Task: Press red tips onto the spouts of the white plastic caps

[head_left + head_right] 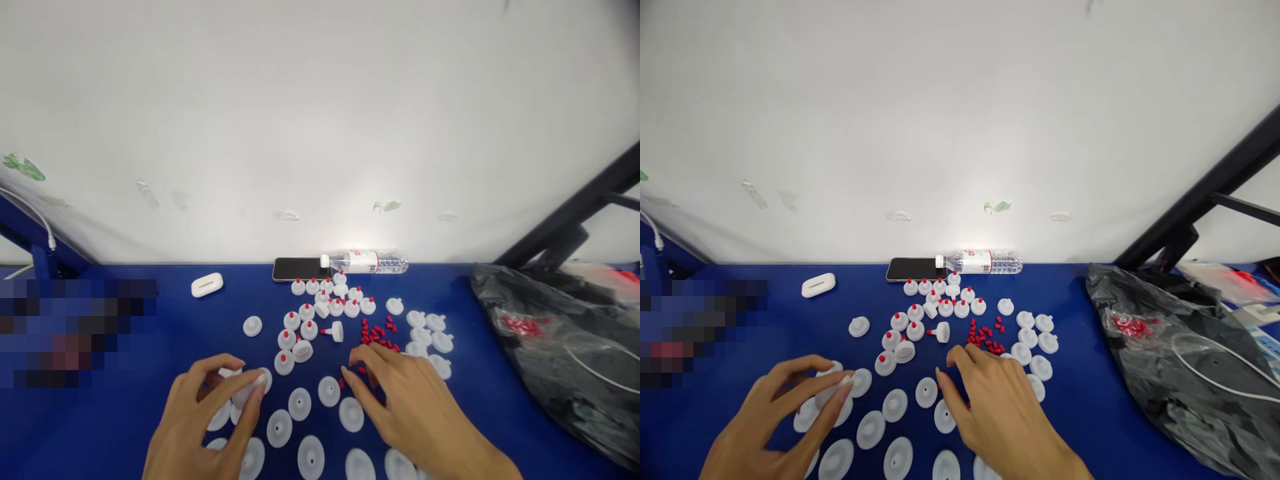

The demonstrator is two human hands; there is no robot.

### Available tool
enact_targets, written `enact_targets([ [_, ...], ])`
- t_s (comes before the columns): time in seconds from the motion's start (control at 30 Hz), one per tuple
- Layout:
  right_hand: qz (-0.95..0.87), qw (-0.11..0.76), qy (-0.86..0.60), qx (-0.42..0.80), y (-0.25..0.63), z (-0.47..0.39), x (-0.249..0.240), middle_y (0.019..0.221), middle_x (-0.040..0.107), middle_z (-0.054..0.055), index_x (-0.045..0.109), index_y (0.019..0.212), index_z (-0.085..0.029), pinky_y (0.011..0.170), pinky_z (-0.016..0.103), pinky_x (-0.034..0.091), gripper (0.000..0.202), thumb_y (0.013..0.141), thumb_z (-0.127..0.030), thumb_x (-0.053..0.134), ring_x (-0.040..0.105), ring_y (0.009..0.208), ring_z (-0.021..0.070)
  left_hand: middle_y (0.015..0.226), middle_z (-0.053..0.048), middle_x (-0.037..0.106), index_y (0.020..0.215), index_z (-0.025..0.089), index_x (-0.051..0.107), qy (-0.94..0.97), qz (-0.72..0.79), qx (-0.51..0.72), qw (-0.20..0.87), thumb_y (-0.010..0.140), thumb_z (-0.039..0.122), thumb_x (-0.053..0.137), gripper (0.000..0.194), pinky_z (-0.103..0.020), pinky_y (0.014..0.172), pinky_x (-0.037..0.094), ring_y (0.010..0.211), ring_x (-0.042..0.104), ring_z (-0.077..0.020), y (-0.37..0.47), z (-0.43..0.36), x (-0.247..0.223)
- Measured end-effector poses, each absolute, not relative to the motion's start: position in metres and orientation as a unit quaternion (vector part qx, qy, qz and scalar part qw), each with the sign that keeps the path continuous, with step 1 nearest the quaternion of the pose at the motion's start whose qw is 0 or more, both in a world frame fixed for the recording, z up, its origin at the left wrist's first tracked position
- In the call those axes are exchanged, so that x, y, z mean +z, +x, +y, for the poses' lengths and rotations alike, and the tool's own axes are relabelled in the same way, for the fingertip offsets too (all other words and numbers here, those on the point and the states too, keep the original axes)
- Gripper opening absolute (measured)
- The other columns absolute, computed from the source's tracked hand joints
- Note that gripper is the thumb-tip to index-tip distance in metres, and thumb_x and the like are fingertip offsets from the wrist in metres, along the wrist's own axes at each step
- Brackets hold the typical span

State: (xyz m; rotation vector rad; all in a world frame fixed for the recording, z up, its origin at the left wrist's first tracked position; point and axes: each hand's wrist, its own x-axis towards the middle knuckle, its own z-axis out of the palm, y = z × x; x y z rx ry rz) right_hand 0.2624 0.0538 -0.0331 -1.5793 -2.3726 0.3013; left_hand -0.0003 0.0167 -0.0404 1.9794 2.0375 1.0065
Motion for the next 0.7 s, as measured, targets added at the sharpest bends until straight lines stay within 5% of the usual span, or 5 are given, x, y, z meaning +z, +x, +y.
enact_targets([
  [0.2,-0.84,0.123,-0.529,0.016,0.262,0.082,-0.032,0.12,0.065,0.007,0.056,0.134,-0.027,0.057,0.031,0.051,0.035,0.099,-0.034,0.053,0.07,0.072,0.0194,0.104,-0.001,0.075,0.103,0.029,0.073,0.678,0.68,0.275,0.04,0.097,0.045,0.049,0.03,-0.02,0.053,0.054,0.08,0.072,-0.0174,-0.003,0.038,-0.044],
  [0.33,-0.855,0.074,-0.514,-0.015,0.255,0.094,-0.04,0.13,0.062,0.01,0.06,0.13,-0.024,0.054,0.031,0.053,0.035,0.095,-0.032,0.06,0.072,0.079,0.0223,0.1,-0.001,0.079,0.1,0.026,0.073,0.702,0.666,0.252,0.028,0.097,0.04,0.046,0.03,-0.023,0.058,0.056,0.074,0.074,-0.0176,0.0,0.048,-0.05],
  [0.5,-0.844,0.112,-0.523,0.034,0.259,0.094,-0.043,0.118,0.07,0.009,0.067,0.119,-0.022,0.068,0.032,0.056,0.026,0.094,-0.023,0.062,0.071,0.096,0.0251,0.099,-0.006,0.08,0.097,0.024,0.074,0.713,0.651,0.26,-0.014,0.096,0.037,0.046,0.031,-0.038,0.075,0.061,0.099,0.073,-0.0277,-0.001,0.054,-0.057],
  [0.7,-0.749,0.228,-0.558,0.276,0.262,0.071,-0.017,0.081,0.072,-0.001,0.069,0.114,-0.031,0.063,0.029,0.05,0.026,0.09,-0.042,0.067,0.064,0.063,0.0163,0.107,-0.004,0.075,0.107,0.027,0.071,0.688,0.631,0.357,-0.012,0.094,0.04,0.058,0.023,-0.038,0.088,0.057,0.104,0.068,-0.0249,0.008,0.034,-0.039],
])
